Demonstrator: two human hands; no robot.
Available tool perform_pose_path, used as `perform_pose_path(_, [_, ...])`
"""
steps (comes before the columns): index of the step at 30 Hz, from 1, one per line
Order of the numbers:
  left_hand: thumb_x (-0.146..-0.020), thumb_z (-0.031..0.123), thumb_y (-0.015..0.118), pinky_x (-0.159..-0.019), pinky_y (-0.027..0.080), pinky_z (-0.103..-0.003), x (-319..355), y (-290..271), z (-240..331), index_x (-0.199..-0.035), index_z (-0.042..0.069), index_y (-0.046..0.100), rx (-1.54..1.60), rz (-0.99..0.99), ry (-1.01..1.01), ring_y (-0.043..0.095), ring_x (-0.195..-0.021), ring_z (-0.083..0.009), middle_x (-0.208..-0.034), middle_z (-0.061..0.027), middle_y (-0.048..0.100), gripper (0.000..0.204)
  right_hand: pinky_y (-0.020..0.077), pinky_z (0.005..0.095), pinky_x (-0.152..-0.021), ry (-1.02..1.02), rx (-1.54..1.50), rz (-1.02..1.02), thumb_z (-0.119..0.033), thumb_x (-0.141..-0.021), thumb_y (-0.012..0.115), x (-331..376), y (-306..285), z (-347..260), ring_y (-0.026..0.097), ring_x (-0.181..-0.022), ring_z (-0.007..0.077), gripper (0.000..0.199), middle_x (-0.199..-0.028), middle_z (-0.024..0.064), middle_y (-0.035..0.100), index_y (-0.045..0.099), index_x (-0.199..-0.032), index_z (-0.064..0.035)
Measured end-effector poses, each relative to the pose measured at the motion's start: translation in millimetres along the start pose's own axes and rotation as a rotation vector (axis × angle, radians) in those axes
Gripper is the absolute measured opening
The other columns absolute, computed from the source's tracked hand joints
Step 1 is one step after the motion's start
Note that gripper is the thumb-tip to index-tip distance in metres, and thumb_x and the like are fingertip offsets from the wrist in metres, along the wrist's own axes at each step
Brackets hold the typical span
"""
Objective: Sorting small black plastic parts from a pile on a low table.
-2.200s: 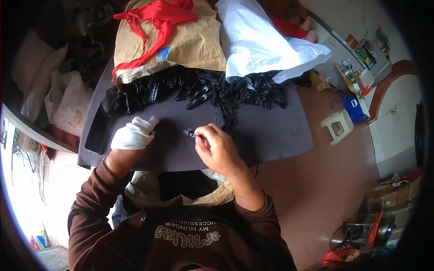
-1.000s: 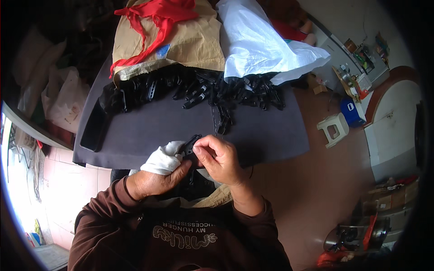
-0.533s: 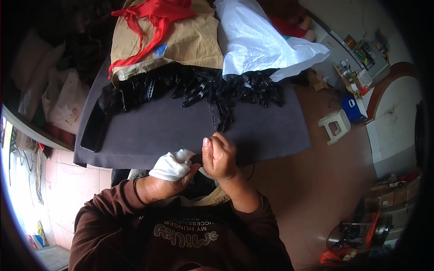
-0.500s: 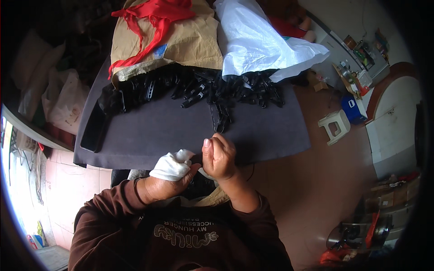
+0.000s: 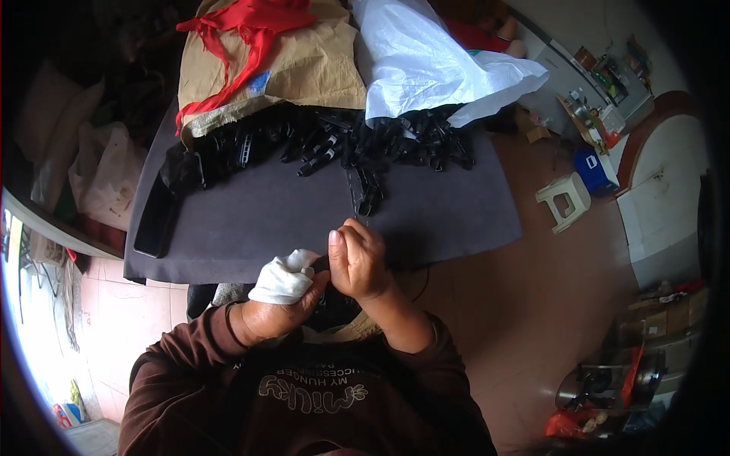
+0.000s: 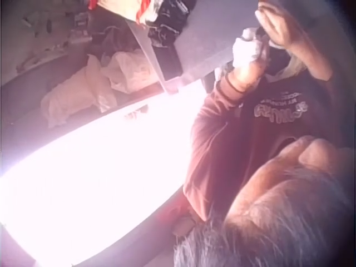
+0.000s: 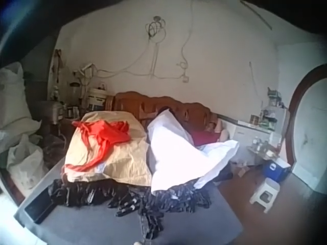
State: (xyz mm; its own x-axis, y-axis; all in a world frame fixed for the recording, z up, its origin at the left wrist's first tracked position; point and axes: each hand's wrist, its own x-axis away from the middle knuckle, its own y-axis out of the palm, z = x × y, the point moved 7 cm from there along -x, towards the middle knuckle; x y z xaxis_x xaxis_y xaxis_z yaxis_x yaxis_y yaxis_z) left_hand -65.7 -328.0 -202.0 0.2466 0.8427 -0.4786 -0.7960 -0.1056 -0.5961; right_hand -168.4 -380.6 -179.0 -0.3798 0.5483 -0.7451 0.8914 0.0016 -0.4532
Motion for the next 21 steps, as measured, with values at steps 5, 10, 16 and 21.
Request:
perform_pose_path(5, [-0.088, 0.007, 0.059, -0.063, 0.045, -0.035, 2, -5, -4, -0.104, 0.001, 0.060, 0.021, -0.110, -0.204, 0.059, -0.074, -0.0296, -0.087, -0.0132, 0.061, 0.017, 0.0386, 0.0367, -0.051, 0.024, -0.109, 0.024, -0.004, -0.091, 0.048, 1, 1, 9, 0.048, -0.056, 0.0274, 0.020, -0.067, 0.0120, 0.049, 0.049, -0.073, 0.0014])
perform_pose_path(10, [-0.088, 0.013, 0.063, -0.059, 0.047, -0.036, -19, -42, -10, -0.099, -0.003, 0.061, 0.010, -0.100, -0.052, 0.060, -0.067, -0.0325, -0.078, -0.0170, 0.060, 0.019, 0.0463, 0.0274, -0.064, 0.351, -0.519, -0.365, -0.023, -0.086, 0.069, -7, -1, 17, 0.056, -0.072, 0.0155, 0.032, -0.083, 0.0082, 0.057, 0.058, -0.104, 0.0011])
perform_pose_path(16, [-0.090, 0.032, 0.062, -0.074, 0.048, -0.037, -43, -62, -21, -0.109, -0.005, 0.060, -0.104, -0.326, -0.046, 0.061, -0.082, -0.0324, -0.088, -0.0197, 0.064, 0.042, 0.0474, 0.0265, -0.058, 0.302, -0.316, -0.614, -0.023, -0.080, 0.075, 2, -5, 19, 0.057, -0.064, 0.0139, 0.035, -0.084, 0.0086, 0.059, 0.061, -0.102, 0.0005])
perform_pose_path(21, [-0.082, 0.022, 0.065, -0.066, 0.051, -0.043, -91, -49, -56, -0.102, 0.006, 0.063, -0.571, -0.077, 0.058, 0.062, -0.078, -0.0362, -0.089, -0.0168, 0.061, 0.026, 0.0507, 0.0415, -0.067, 0.265, 0.426, -0.124, -0.005, -0.087, 0.056, -11, -49, 57, 0.061, -0.075, 0.0330, 0.020, -0.090, 0.0145, 0.059, 0.063, -0.106, -0.0046])
